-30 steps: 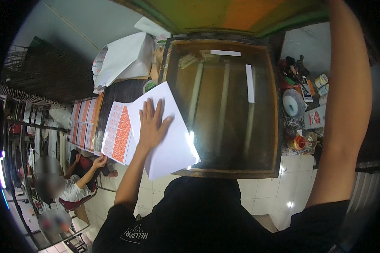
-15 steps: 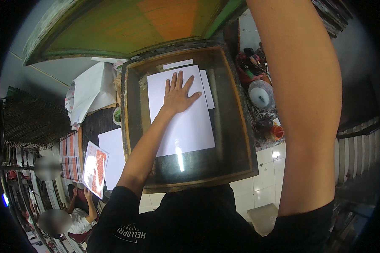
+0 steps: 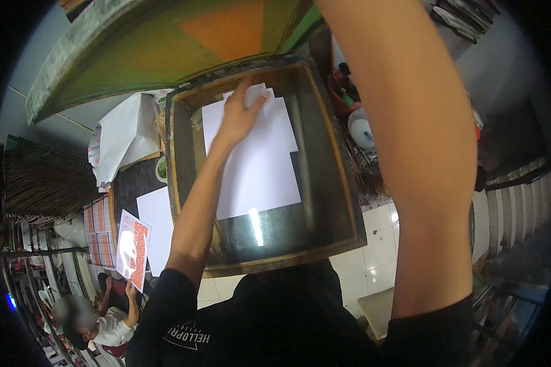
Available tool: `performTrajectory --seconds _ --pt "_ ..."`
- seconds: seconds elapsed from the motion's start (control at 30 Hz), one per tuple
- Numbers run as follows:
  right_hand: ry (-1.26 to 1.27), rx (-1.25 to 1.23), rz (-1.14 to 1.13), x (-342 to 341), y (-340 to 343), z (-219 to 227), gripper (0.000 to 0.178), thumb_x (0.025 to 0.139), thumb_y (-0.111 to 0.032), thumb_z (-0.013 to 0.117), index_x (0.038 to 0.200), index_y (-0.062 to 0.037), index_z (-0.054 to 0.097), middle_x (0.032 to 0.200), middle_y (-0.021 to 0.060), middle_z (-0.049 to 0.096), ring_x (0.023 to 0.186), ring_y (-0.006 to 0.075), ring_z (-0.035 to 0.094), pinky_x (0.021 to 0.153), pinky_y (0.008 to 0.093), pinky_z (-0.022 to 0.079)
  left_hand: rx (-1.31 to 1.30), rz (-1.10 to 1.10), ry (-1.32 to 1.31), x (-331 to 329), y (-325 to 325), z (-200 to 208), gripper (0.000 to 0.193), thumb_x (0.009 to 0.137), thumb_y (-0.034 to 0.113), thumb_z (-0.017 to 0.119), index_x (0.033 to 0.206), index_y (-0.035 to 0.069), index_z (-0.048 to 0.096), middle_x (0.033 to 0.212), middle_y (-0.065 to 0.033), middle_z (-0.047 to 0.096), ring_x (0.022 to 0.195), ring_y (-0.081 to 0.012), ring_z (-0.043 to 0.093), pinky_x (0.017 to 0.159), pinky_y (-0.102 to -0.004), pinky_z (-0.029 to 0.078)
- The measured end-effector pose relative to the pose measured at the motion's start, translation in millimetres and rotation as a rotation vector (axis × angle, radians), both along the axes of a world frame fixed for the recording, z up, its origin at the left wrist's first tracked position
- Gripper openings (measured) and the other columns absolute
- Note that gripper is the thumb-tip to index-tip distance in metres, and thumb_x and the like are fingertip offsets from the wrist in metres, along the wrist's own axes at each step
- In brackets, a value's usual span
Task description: The person performs screen printing by placing sheets of paper into a printing frame, applying ink, and using a squeegee to transfer the design. They repeat this process for multiple sheets, lifting the frame and moving the finished prints to a stack.
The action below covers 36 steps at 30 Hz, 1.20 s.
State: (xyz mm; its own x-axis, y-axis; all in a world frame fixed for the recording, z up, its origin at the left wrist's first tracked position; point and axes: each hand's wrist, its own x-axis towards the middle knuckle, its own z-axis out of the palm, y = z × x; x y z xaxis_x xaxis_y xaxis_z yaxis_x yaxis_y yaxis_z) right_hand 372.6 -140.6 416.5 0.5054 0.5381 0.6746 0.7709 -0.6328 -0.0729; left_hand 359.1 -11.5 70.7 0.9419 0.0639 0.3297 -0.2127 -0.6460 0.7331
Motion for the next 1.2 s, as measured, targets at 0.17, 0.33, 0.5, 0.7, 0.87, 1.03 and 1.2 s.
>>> performTrajectory --seconds 0.17,0.33,0.5,0.7,0.87,1.03,1.2 --pt "0.539 0.13 -0.113 -94.9 3.7 -34.5 0.025 0.092 -0.011 0.056 0.109 0.0069 0.063 0.09 0.0244 0.067 0.08 0.0366 0.066 0.079 0.0467 0.052 -0.68 -0.13 -0.31 -168.7 34.6 117.4 0.059 0.103 0.044 0.05 0.132 -0.008 0.052 0.12 -0.0306 0.065 0.106 -0.0362 0.068 0.101 -0.0453 0.048" --pt "0.275 0.117 0.146 -120.7 -33.6 -160.8 0.037 0.085 -0.015 0.073 0.115 -0.0014 0.056 0.102 0.0212 0.067 0.098 0.0426 0.063 0.087 0.0458 0.049 -1.01 0.002 0.367 -316.7 32.2 66.6 0.04 0.099 0.03 0.062 0.103 -0.009 0.066 0.093 -0.023 0.074 0.075 -0.0251 0.073 0.079 -0.0385 0.057" --pt "0.87 -0.124 0.17 -148.8 -28.0 -266.4 0.047 0.079 -0.022 0.081 0.112 0.0008 0.056 0.106 0.0219 0.066 0.104 0.0408 0.062 0.089 0.0478 0.048 -1.583 0.076 0.66 -347.1 19.1 -25.4 0.03 0.099 0.013 0.056 0.118 -0.01 0.061 0.121 -0.0285 0.066 0.101 -0.0297 0.072 0.089 -0.0392 0.06" --pt "0.849 -0.408 0.188 -178.3 -19.7 -324.2 0.045 0.08 -0.023 0.079 0.11 -0.0012 0.054 0.107 0.0217 0.063 0.107 0.0399 0.058 0.093 0.0495 0.042 -1.75 0.189 0.76 -348.4 16.0 -38.6 0.037 0.092 0.008 0.05 0.123 -0.013 0.055 0.127 -0.0287 0.063 0.11 -0.0318 0.069 0.096 -0.0417 0.057" --pt "0.685 -0.4 0.188 -191.9 -16.4 -335.1 0.04 0.079 -0.02 0.076 0.107 -0.0024 0.054 0.101 0.019 0.059 0.1 0.0365 0.056 0.084 0.0472 0.04 -1.747 0.228 0.785 -350.1 20.1 -52.9 0.04 0.089 0.008 0.049 0.122 -0.014 0.054 0.122 -0.0272 0.066 0.099 -0.029 0.071 0.091 -0.0395 0.058" --pt "0.484 -0.363 0.149 -167.0 -5.0 -345.0 0.035 0.08 -0.016 0.075 0.105 -0.0034 0.053 0.096 0.0172 0.056 0.093 0.0351 0.054 0.081 0.0458 0.039 -1.763 0.323 0.849 -347.4 19.7 -50.0 0.037 0.089 0.012 0.05 0.116 -0.012 0.059 0.11 -0.023 0.071 0.091 -0.0289 0.071 0.089 -0.0397 0.056" --pt "0.292 -0.317 0.117 -86.0 21.5 -347.0 0.027 0.08 -0.016 0.07 0.1 -0.0058 0.056 0.092 0.0151 0.057 0.089 0.0314 0.056 0.078 0.0434 0.04 -1.653 0.274 0.886 -354.2 21.5 -61.9 0.045 0.096 0.018 0.036 0.108 -0.013 0.065 0.11 -0.0248 0.071 0.094 -0.0303 0.07 0.09 -0.041 0.055"
